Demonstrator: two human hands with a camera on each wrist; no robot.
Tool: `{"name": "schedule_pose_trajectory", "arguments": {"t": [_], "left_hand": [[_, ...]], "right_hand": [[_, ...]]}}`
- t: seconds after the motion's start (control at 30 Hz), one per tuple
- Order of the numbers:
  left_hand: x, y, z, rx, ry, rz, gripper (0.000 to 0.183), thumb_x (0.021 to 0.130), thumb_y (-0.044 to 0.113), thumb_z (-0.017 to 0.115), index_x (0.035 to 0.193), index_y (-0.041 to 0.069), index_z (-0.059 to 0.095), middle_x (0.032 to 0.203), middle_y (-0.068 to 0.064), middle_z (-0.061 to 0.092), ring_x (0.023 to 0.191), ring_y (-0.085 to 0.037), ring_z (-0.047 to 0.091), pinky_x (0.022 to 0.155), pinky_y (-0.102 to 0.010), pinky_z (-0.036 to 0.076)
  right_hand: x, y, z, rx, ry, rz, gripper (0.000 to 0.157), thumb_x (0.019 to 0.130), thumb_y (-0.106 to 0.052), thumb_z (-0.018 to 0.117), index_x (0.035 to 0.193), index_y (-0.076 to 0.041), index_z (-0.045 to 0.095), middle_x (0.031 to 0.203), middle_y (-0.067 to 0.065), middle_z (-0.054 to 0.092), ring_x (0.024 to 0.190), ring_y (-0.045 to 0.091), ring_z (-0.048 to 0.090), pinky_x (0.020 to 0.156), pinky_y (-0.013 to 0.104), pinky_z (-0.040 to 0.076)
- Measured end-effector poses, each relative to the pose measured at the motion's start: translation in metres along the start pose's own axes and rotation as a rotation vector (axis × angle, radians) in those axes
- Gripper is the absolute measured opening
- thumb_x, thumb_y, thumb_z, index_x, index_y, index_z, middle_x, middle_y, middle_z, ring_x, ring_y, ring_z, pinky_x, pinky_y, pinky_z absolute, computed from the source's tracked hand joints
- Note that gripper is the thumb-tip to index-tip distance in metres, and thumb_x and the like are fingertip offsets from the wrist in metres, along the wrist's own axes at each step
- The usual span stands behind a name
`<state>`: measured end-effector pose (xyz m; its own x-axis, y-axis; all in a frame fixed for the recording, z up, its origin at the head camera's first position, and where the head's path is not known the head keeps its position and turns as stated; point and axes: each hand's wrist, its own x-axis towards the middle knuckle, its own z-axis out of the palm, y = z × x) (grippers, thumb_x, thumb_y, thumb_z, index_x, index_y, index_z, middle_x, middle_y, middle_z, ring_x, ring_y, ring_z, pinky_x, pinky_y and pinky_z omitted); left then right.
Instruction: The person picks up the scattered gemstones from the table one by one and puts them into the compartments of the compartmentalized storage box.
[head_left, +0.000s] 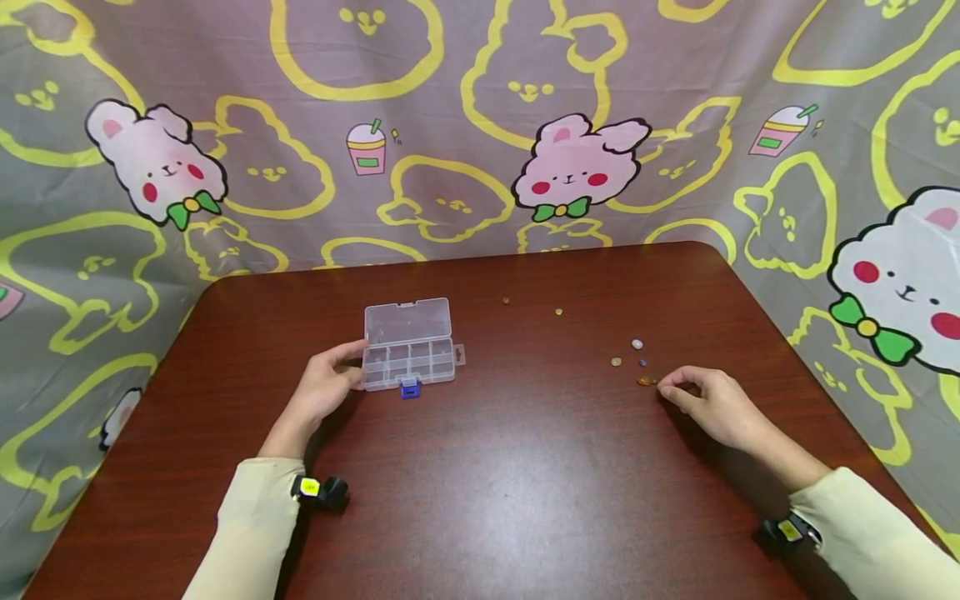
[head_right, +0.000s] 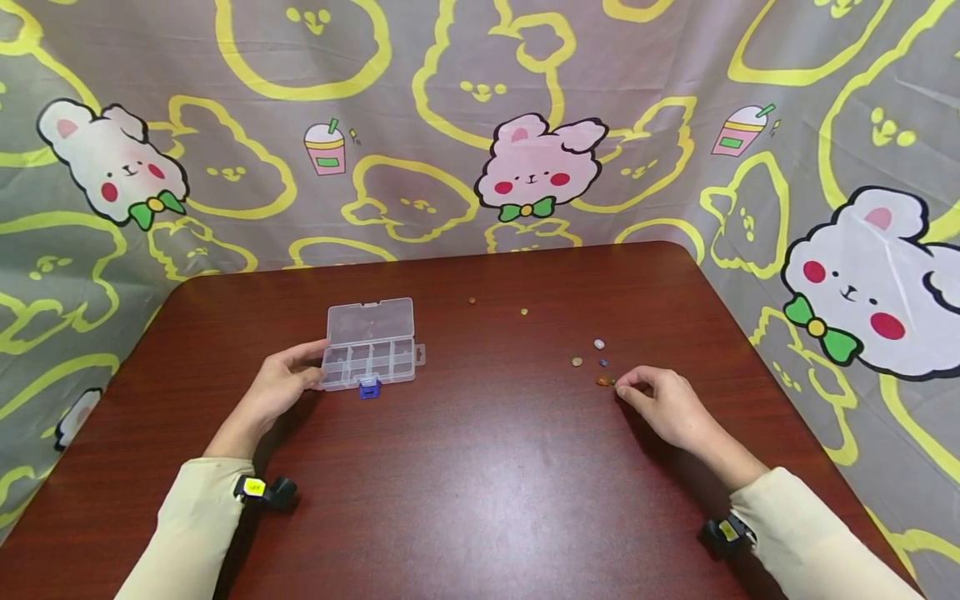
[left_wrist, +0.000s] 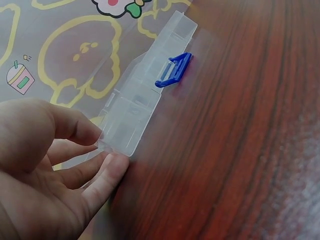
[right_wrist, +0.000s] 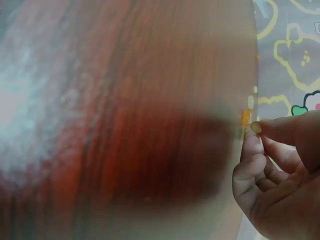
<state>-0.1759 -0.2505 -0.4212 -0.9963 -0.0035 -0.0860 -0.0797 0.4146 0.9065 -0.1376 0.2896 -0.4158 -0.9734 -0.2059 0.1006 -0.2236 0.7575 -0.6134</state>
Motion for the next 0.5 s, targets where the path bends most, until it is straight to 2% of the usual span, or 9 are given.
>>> {"name": "schedule_pose_trajectory", "arguments": {"t": [0.27,0.5], "left_hand": [[-0.001,0.001,0.000,-0.001,0.002,-0.002,0.051,0.093,-0.006,0.052,0.144,-0.005,0.050,0.138,-0.028,0.054,0.096,-0.029,0.066,0.073,-0.026,0.059],[-0.002,0.000,0.000,-0.008,0.004,0.012,0.051,0.092,-0.007,0.052,0.142,-0.006,0.051,0.137,-0.029,0.054,0.097,-0.031,0.065,0.071,-0.024,0.058]], "right_hand": [[0.002,-0.011,0.000,0.097,-0.043,-0.019,0.009,0.100,-0.009,0.064,0.101,-0.002,0.068,0.084,0.004,0.066,0.066,0.011,0.057,0.057,0.024,0.049],[0.005,-0.018,0.004,0.131,-0.048,-0.030,0.008,0.099,-0.008,0.065,0.101,-0.002,0.069,0.084,0.005,0.067,0.064,0.012,0.057,0.055,0.024,0.048]]}}
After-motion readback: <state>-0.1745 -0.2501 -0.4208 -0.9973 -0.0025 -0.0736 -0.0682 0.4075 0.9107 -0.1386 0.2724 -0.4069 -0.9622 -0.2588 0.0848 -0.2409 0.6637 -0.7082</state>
